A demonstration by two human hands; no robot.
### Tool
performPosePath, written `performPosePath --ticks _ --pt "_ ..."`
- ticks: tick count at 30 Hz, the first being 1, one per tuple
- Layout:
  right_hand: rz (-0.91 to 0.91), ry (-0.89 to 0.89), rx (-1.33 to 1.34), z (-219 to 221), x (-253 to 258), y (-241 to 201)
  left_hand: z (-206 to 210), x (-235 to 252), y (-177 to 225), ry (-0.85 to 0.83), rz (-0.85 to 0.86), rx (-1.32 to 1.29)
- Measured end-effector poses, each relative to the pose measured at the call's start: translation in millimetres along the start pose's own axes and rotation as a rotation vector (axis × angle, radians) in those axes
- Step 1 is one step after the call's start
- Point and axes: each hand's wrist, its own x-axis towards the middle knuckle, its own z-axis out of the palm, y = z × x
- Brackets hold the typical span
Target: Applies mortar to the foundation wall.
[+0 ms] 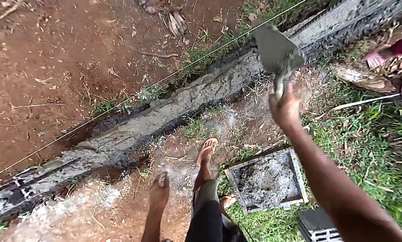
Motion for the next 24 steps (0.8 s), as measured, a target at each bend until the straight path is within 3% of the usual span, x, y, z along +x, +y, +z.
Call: performPosePath --ticks 3,5,8,11,14,17,21,24 --pt "0.251 -0.166 0.363 52 -66 9 -15 16 82 0.010 0.164 -0.092" --pt "0.381 -0.213 0.603 86 -97 -2 -13 31 137 -0.037 0.208 -0.325" --pt "0.566 -0.213 0.906 107 -118 -44 12 48 213 -0.192 0.027 -0.866" --pt "0.589 -0.196 0.991 102 -108 -73 37 69 269 -0.341 -0.148 -1.127" --pt "0.512 -0.177 0.788 77 -87 -76 60 86 320 -0.449 -0.240 -1.408" --pt "0.447 -0.162 0.497 39 -58 -71 71 94 367 -0.428 -0.328 -1.700" --pt "0.276 -0.190 0.134 5 -25 -76 50 88 408 -0.339 -0.486 -2.003" --pt "0.107 -0.250 -0.083 -10 -3 -88 34 83 418 -0.298 -0.539 -2.089"
